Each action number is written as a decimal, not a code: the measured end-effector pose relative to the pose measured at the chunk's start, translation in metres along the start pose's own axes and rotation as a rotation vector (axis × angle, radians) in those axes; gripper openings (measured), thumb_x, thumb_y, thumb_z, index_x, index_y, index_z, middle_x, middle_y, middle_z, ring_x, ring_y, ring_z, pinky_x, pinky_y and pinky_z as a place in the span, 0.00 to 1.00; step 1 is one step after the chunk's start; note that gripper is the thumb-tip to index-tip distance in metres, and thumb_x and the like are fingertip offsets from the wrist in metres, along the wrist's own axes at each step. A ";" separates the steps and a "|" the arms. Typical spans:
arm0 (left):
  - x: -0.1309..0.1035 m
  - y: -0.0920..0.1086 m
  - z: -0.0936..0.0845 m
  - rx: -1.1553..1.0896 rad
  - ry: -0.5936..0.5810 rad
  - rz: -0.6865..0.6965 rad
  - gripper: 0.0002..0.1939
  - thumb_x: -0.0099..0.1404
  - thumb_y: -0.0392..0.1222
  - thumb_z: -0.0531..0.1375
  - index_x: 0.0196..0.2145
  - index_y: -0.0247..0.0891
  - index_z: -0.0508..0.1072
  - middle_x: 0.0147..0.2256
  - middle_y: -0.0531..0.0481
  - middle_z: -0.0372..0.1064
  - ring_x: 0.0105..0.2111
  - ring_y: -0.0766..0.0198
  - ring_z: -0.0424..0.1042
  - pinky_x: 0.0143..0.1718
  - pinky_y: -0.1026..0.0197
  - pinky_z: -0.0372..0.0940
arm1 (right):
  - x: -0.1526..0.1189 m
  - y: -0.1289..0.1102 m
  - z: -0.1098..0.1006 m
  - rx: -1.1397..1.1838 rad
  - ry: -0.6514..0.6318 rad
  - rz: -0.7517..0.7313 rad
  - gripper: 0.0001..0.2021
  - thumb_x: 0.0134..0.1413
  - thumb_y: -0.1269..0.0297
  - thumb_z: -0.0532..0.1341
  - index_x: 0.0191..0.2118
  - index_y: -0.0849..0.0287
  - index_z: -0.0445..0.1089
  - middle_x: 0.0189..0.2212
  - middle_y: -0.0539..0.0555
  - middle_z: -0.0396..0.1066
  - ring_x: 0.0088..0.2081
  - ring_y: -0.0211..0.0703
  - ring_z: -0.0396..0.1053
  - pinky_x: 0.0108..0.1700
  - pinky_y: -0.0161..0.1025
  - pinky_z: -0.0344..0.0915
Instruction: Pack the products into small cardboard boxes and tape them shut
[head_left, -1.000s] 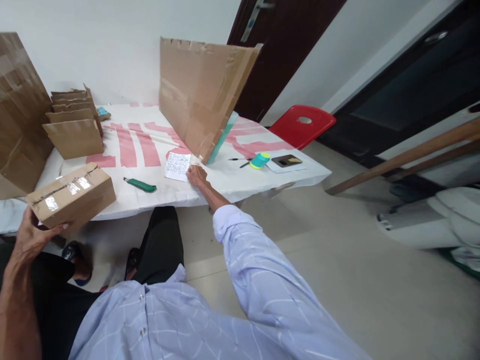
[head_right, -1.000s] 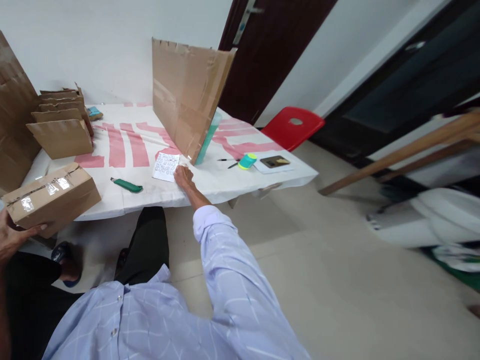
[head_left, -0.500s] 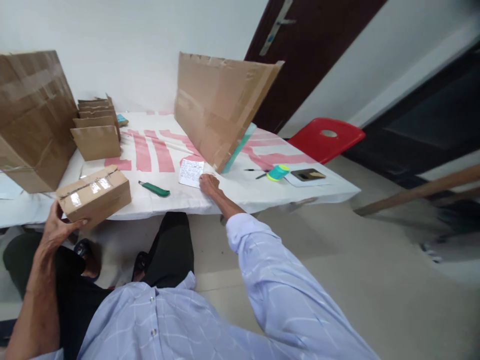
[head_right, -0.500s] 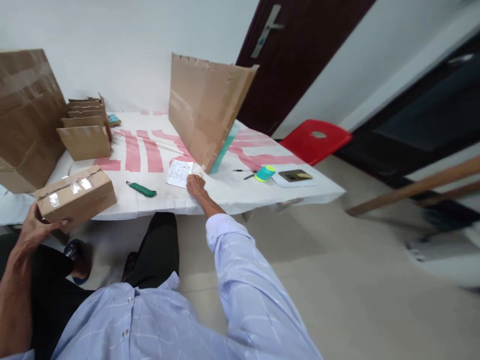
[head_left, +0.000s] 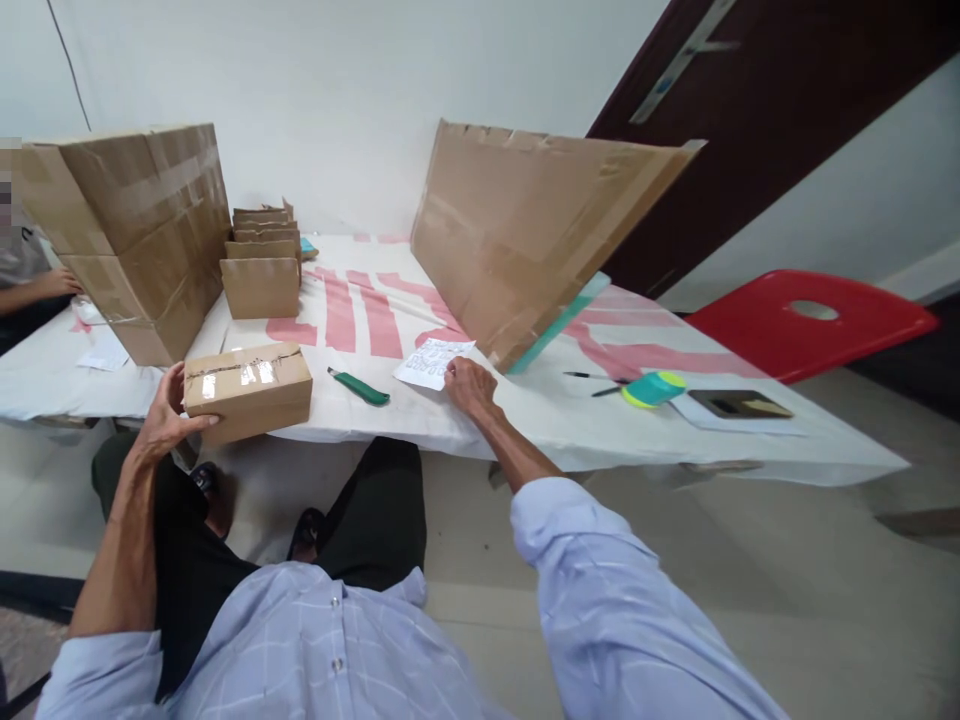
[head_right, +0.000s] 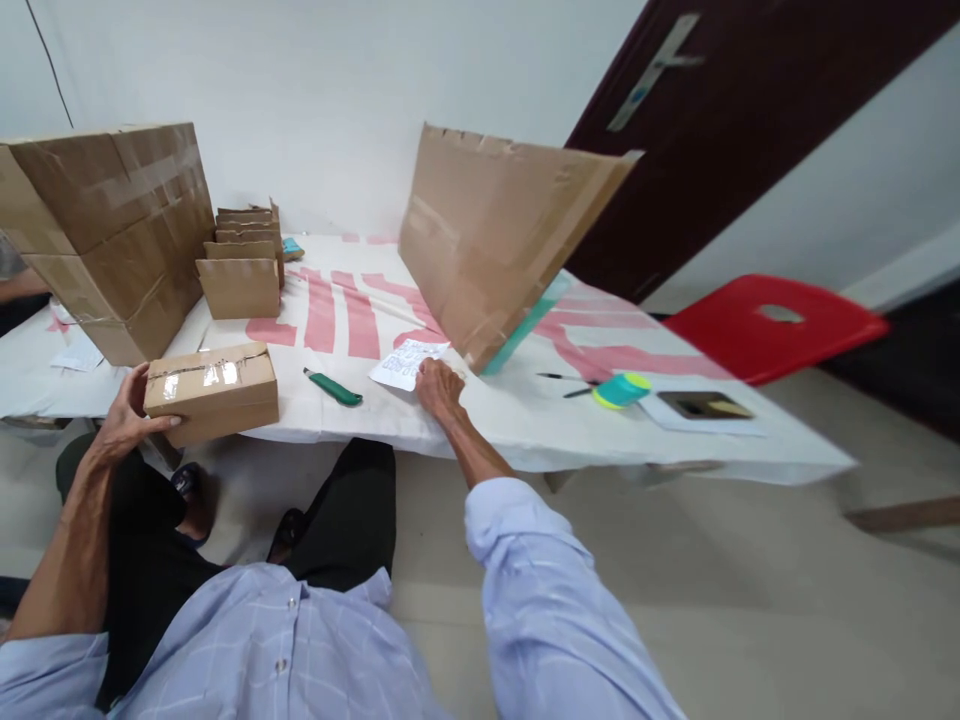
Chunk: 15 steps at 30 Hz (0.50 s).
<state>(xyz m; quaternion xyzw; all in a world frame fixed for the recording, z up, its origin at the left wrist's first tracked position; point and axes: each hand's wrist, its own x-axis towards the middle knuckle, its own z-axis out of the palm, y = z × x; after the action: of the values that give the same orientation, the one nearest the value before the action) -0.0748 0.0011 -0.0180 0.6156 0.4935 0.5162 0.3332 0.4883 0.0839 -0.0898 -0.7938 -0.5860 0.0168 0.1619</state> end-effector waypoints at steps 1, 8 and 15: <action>0.001 -0.003 -0.001 -0.008 0.010 0.003 0.62 0.35 0.49 0.84 0.65 0.44 0.64 0.72 0.31 0.61 0.73 0.38 0.62 0.69 0.42 0.67 | 0.001 0.000 0.002 0.009 -0.015 0.015 0.17 0.67 0.68 0.56 0.55 0.60 0.78 0.55 0.67 0.79 0.53 0.57 0.74 0.50 0.44 0.65; 0.005 0.000 -0.004 -0.020 0.042 -0.009 0.56 0.33 0.47 0.85 0.57 0.43 0.65 0.67 0.33 0.66 0.70 0.39 0.65 0.61 0.47 0.73 | 0.001 0.021 0.013 0.026 -0.057 0.061 0.16 0.64 0.69 0.58 0.54 0.57 0.78 0.50 0.60 0.82 0.51 0.51 0.75 0.49 0.40 0.67; 0.010 0.010 -0.001 -0.035 0.032 -0.001 0.56 0.33 0.48 0.85 0.56 0.41 0.65 0.65 0.34 0.67 0.67 0.41 0.67 0.57 0.51 0.75 | 0.007 0.032 0.014 0.053 -0.041 0.028 0.22 0.62 0.68 0.60 0.61 0.57 0.74 0.50 0.58 0.82 0.52 0.52 0.76 0.52 0.41 0.68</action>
<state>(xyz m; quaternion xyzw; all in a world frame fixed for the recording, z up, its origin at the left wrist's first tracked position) -0.0733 0.0075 -0.0060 0.6011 0.4898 0.5345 0.3363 0.5175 0.0858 -0.1106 -0.7968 -0.5775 0.0506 0.1705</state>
